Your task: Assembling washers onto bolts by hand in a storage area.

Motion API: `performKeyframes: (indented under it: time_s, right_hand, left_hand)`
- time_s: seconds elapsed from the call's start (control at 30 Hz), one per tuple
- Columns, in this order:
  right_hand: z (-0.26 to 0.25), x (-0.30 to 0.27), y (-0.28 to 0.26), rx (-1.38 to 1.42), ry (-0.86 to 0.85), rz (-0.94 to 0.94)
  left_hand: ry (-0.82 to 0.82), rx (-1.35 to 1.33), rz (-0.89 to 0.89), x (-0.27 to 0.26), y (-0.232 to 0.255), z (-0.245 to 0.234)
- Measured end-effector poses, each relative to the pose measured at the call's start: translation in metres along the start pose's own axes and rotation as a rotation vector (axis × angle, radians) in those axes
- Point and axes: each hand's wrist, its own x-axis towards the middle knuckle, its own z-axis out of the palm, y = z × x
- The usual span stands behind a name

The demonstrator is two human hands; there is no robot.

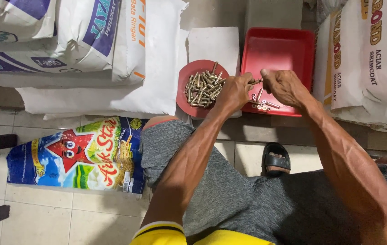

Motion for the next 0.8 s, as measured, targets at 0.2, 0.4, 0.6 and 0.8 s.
performKeyframes:
  time_s: [0.2,0.4,0.6,0.8]
  right_hand:
    - [-0.012,-0.006,-0.010,0.168,0.060,0.001]
    - [-0.008,-0.019,-0.069,0.207,0.127,0.008]
    - [-0.009,-0.026,-0.085,0.262,0.163,0.030]
    - [-0.012,-0.027,-0.072,0.488,0.119,0.066]
  left_hand:
    - [0.065,0.077,0.035,-0.003,0.014,-0.012]
    - [0.103,0.047,0.035,-0.011,0.019,-0.021]
    - [0.123,0.056,-0.002,-0.005,0.010,-0.017]
    - [0.163,0.000,-0.058,-0.004,0.004,-0.013]
